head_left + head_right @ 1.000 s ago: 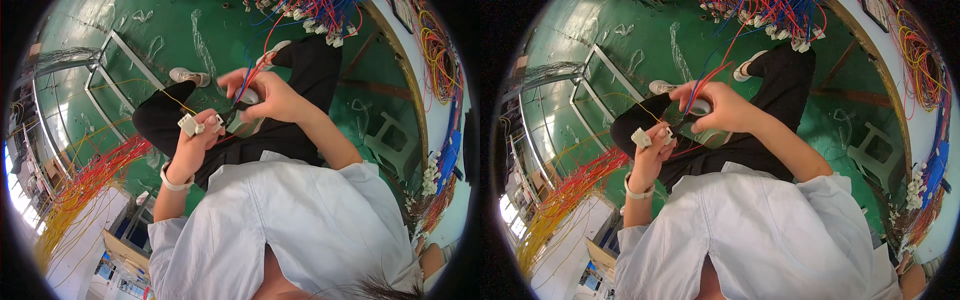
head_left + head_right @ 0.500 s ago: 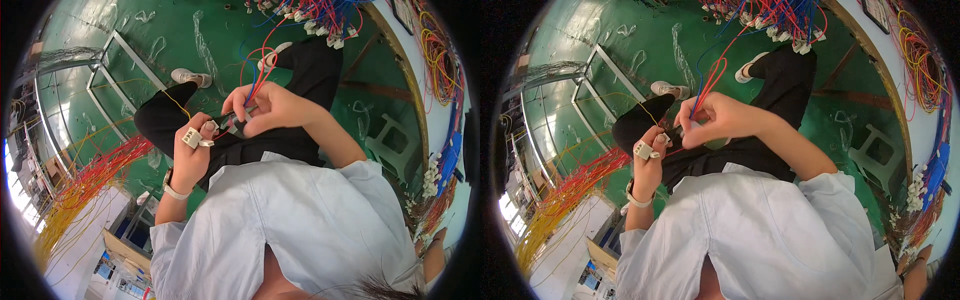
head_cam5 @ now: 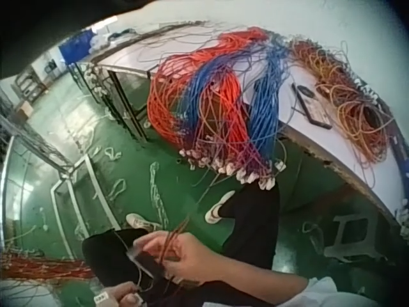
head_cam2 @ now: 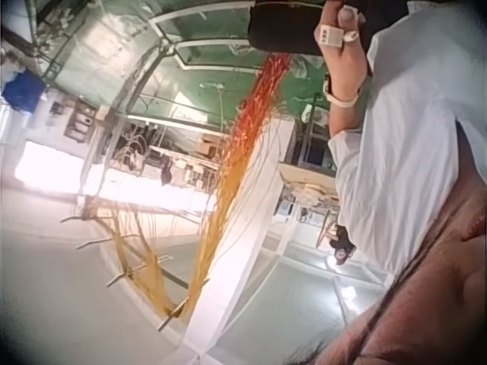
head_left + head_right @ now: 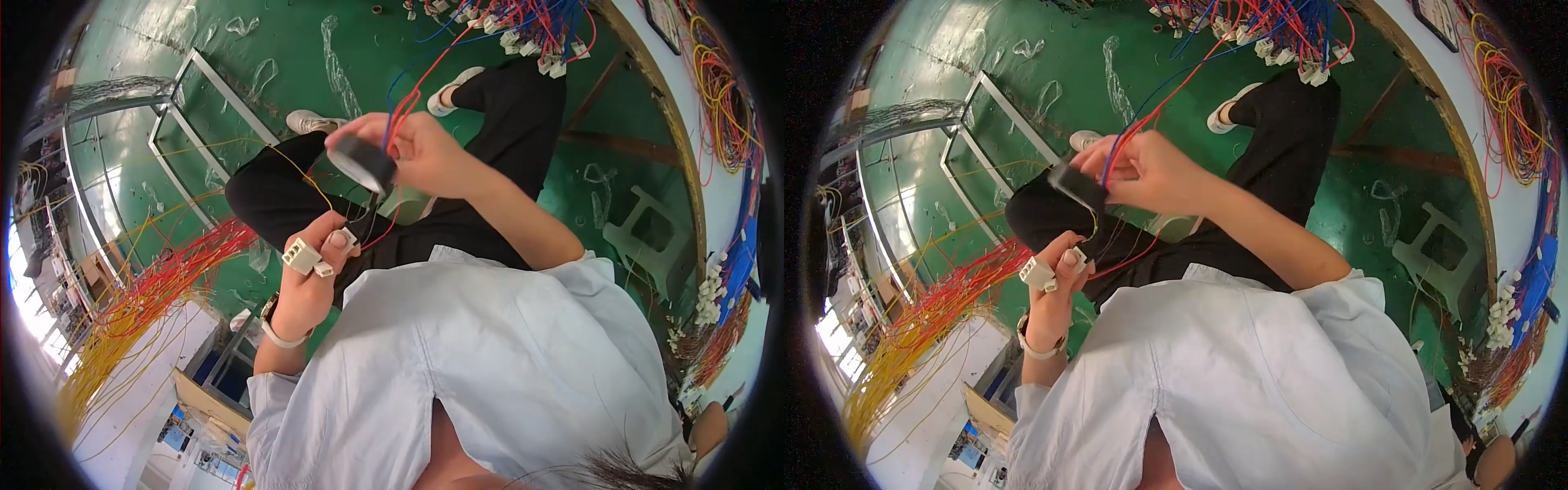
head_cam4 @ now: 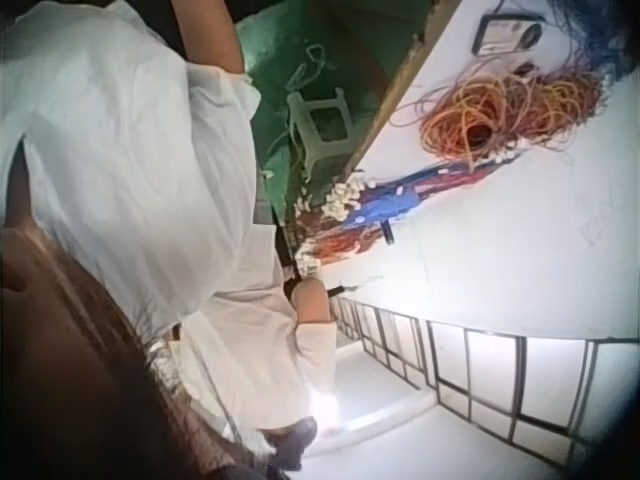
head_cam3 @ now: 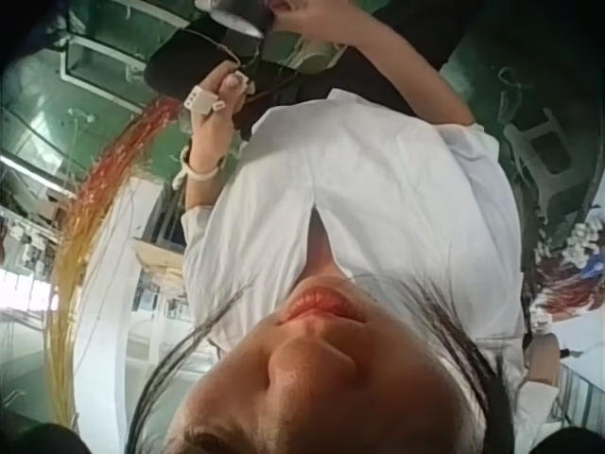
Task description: Manually assembling electrical wiring harnesses by connecting wires and wrapping them with electrical tape.
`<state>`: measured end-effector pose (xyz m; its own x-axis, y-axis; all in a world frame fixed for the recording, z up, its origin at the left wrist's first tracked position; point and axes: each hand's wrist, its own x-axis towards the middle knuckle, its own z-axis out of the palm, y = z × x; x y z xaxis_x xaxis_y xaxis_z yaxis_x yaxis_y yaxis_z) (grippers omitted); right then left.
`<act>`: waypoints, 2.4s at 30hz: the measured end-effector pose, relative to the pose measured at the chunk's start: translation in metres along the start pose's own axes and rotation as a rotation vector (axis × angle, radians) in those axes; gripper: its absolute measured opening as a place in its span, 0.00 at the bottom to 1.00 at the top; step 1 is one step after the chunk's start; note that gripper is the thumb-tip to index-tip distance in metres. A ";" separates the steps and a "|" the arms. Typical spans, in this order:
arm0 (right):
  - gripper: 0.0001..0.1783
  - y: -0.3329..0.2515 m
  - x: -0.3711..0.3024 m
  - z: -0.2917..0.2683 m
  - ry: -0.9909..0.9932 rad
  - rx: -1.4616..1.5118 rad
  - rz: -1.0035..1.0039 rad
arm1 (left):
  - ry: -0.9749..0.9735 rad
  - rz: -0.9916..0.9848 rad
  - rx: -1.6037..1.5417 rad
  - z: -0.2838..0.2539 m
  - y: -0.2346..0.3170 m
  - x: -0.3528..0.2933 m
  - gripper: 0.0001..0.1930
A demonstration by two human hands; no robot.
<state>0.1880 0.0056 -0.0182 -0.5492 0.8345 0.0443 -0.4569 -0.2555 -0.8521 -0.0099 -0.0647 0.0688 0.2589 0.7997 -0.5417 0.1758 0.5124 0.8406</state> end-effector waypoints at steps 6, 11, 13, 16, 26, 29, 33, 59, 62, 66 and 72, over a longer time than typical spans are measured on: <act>0.11 -0.038 -0.016 -0.008 -0.195 0.066 0.208 | 0.123 0.181 0.197 -0.009 -0.014 0.011 0.12; 0.19 -0.039 -0.031 0.008 0.006 -0.300 0.328 | 0.108 0.373 0.819 -0.011 0.019 0.023 0.13; 0.19 -0.043 -0.033 0.017 0.019 -0.319 0.303 | 0.118 0.445 0.882 -0.001 0.028 0.028 0.13; 0.21 -0.041 -0.035 0.024 0.028 -0.290 0.261 | -0.020 0.474 0.930 0.001 0.023 0.037 0.10; 0.21 -0.050 -0.045 0.000 0.012 -0.432 0.263 | -0.261 0.034 0.175 0.007 0.026 0.032 0.05; 0.24 -0.038 -0.038 0.005 0.163 -0.479 0.097 | -0.210 0.059 0.056 0.008 0.013 0.028 0.05; 0.18 -0.023 -0.026 0.019 0.258 -0.051 0.269 | -0.109 0.057 -0.144 0.013 0.009 0.027 0.06; 0.16 -0.002 -0.014 -0.013 0.027 0.281 0.504 | -0.154 -0.152 -0.224 -0.022 -0.043 0.046 0.06; 0.15 0.002 -0.014 0.007 0.085 0.211 0.479 | -0.141 -0.107 -0.202 -0.014 -0.036 0.046 0.06; 0.23 -0.002 -0.018 0.005 0.025 -0.191 0.377 | -0.185 -0.184 -0.178 -0.022 -0.040 0.048 0.07; 0.23 -0.008 -0.013 -0.009 -0.095 -0.295 0.079 | -0.385 -0.326 -0.302 -0.022 -0.014 0.032 0.06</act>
<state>0.2056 0.0009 -0.0163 -0.6439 0.7650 0.0080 -0.1949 -0.1539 -0.9687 -0.0252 -0.0398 0.0396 0.5729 0.4441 -0.6889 0.0402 0.8243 0.5648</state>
